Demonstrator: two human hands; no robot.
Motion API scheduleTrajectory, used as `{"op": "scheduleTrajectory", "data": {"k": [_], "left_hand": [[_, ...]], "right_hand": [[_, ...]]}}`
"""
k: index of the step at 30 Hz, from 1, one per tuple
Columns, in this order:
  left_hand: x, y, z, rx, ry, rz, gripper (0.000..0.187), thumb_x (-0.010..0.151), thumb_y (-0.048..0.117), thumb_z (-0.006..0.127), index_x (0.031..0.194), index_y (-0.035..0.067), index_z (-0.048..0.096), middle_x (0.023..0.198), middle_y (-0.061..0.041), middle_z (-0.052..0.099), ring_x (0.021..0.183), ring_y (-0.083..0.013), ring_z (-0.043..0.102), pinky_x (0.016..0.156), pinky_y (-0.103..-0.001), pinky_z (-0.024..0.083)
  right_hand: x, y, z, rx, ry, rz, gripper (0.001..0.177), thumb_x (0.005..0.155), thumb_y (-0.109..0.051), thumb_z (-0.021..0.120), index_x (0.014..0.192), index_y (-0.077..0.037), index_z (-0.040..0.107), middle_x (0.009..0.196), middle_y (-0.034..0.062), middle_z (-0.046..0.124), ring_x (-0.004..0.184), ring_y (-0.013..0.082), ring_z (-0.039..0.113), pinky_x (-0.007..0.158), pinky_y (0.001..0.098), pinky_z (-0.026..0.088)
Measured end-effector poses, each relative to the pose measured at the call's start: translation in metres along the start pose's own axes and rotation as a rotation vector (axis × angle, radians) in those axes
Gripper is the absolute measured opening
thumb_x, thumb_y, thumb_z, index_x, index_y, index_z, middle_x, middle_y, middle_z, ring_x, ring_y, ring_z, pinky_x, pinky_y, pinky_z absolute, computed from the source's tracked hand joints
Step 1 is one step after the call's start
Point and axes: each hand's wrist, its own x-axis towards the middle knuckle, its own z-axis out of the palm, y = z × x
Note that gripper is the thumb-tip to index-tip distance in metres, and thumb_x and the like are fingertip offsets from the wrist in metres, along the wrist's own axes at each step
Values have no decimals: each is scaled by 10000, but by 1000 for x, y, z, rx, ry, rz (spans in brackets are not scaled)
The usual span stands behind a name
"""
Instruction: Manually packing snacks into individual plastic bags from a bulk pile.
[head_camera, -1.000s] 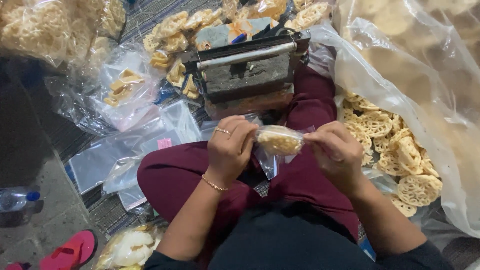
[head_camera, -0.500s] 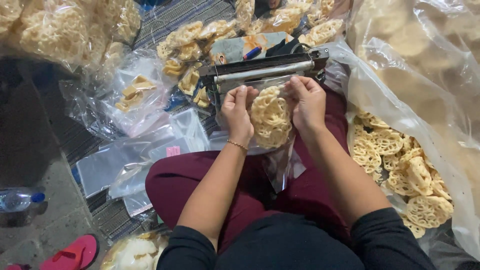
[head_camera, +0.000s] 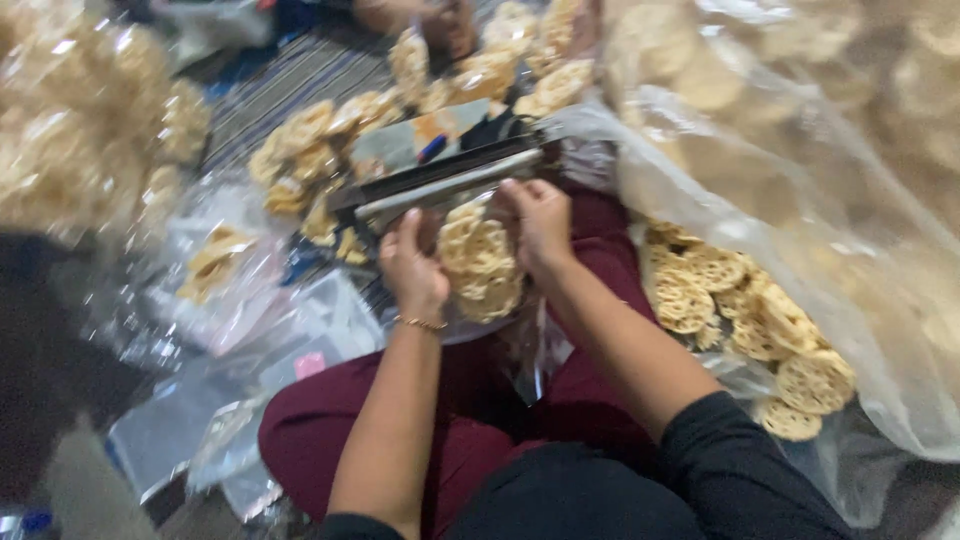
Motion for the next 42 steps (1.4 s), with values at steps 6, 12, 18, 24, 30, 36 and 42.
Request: {"op": "scheduleTrajectory", "data": {"k": [6,12,18,24,30,36,42], "left_hand": [[-62,43,-5,20,-160,128,49,935,122,711,901,132,678,853,-72,756,800,-186,754,773,-271,578],[-128,41,-40,682,-437,665,78,880,2,773,868,73,743,874,-113,765,833,-230,745,779,-334,568],[-160,62,-58,174,-489,343,81,995,128,620,959,65,656,884,-100,725,844,-234,708,813,-372,587],[-170,74,-60,-113,-228,185,37,977,140,671,1004,138,645,997,-79,735,937,-247,725,928,-374,610],[-199,79,-46,308,-736,281,275,927,264,729,1108,64,673,1131,-153,740,1031,-251,737,855,-369,661],[-212,71,-51,241,-628,350,225,949,239,709,1046,39,675,1041,-184,758,955,-271,758,818,-387,667],[-166,4,-90,32,-669,28,867,951,741,296,1590,156,286,1626,-152,392,1429,-266,444,1118,-406,406]], "right_hand": [[-45,-36,-15,-8,-143,91,168,904,-208,759,1019,-95,715,834,90,760,688,153,737,576,250,604],[-116,-55,-45,-761,-437,-1228,102,916,-253,760,1001,-201,781,981,20,771,972,225,731,1119,568,420],[-132,-105,-89,-792,-546,-1140,150,1021,-167,602,895,-138,678,873,13,721,815,203,690,1056,481,373],[-153,-77,-115,-425,-863,-387,582,919,-562,667,1243,-96,537,1198,109,643,1098,237,678,945,368,615],[-193,-68,-121,-661,-752,-495,514,969,-481,600,1282,-76,553,998,96,720,844,227,740,648,338,597],[-194,-74,-124,-713,-807,-584,480,970,-483,602,1201,-63,584,882,56,688,709,201,713,579,317,567],[-115,-101,-138,-638,-1011,-426,448,803,-180,818,1173,-7,634,933,299,733,805,422,723,718,532,552]]}}
